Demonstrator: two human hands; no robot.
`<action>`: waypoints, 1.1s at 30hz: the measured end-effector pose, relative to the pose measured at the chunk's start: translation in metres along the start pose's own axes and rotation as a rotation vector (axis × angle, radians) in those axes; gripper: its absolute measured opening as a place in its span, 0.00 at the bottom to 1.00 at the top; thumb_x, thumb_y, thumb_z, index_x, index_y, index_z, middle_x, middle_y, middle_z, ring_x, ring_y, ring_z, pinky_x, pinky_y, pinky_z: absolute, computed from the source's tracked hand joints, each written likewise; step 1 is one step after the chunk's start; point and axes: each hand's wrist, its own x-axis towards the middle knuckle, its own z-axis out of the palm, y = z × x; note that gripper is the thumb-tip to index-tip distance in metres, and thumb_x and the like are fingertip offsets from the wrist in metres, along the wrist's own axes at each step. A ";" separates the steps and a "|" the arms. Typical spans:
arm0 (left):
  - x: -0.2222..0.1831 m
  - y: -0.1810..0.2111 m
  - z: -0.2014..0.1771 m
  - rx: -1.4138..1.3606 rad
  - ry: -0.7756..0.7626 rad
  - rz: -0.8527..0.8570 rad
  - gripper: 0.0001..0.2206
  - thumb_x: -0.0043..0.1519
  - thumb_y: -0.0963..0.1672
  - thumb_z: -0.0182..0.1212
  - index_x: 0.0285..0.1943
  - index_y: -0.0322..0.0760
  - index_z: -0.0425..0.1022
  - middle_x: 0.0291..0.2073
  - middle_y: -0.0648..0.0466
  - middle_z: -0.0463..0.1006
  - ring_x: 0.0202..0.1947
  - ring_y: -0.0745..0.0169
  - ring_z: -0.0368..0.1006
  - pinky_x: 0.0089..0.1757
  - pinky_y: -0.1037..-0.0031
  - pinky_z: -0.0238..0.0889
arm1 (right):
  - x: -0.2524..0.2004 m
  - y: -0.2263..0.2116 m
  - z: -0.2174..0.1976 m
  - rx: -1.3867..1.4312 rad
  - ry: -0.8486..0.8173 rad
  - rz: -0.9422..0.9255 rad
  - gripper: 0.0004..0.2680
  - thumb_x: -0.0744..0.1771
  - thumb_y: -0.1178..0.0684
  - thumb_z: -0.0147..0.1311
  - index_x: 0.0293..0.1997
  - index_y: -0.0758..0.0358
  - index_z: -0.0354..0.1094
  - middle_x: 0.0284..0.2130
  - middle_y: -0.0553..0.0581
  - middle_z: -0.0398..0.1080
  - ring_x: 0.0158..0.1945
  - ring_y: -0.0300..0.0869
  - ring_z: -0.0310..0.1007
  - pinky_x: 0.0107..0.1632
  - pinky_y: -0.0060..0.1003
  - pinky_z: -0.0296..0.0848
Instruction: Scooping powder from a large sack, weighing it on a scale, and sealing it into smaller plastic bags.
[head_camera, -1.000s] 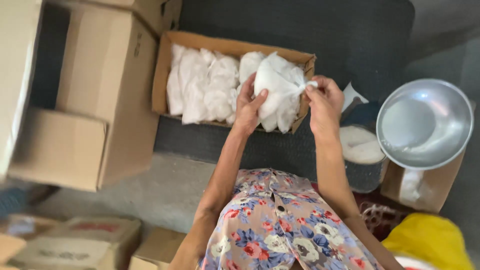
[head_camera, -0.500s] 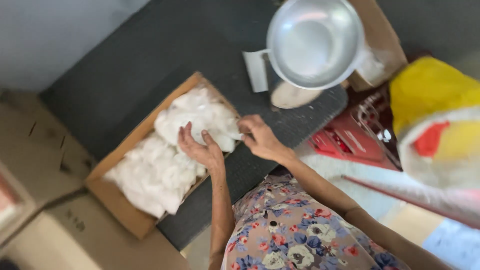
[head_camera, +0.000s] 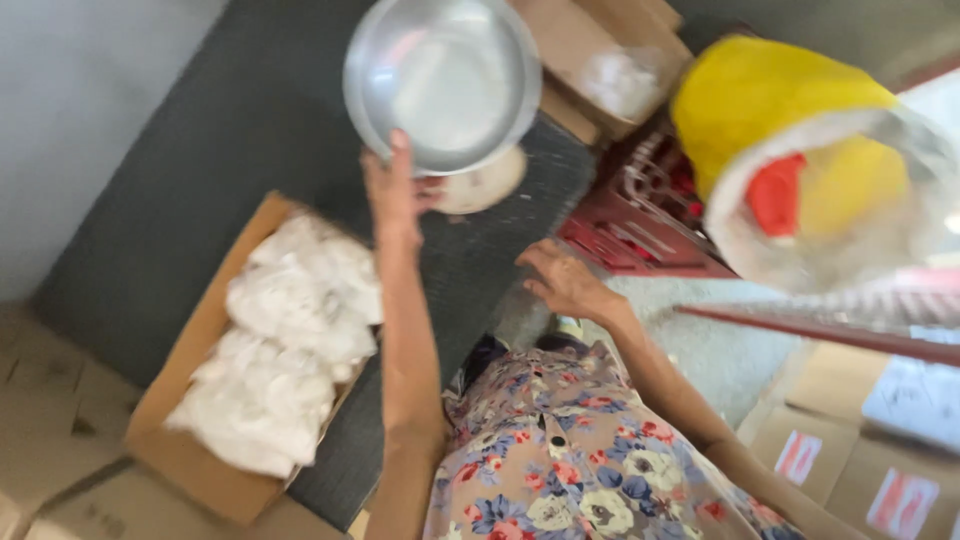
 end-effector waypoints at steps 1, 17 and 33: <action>0.021 -0.011 0.001 0.044 0.039 0.000 0.34 0.60 0.57 0.61 0.70 0.38 0.58 0.43 0.45 0.80 0.27 0.57 0.79 0.28 0.68 0.75 | -0.014 0.013 -0.010 0.001 0.044 0.017 0.14 0.64 0.56 0.58 0.54 0.66 0.67 0.51 0.66 0.67 0.56 0.60 0.68 0.57 0.50 0.68; -0.013 -0.001 0.023 0.013 0.489 0.273 0.26 0.63 0.43 0.57 0.69 0.27 0.53 0.58 0.38 0.70 0.49 0.50 0.75 0.40 0.65 0.76 | -0.139 0.148 -0.130 0.266 0.720 0.559 0.21 0.63 0.55 0.63 0.62 0.69 0.62 0.38 0.64 0.74 0.33 0.48 0.78 0.36 0.42 0.75; -0.090 -0.112 0.293 0.159 -0.405 0.197 0.26 0.64 0.39 0.43 0.74 0.31 0.54 0.63 0.42 0.68 0.63 0.50 0.68 0.62 0.62 0.61 | -0.147 0.280 -0.101 0.947 1.015 0.528 0.11 0.70 0.52 0.50 0.54 0.70 0.68 0.48 0.62 0.77 0.45 0.51 0.79 0.48 0.45 0.77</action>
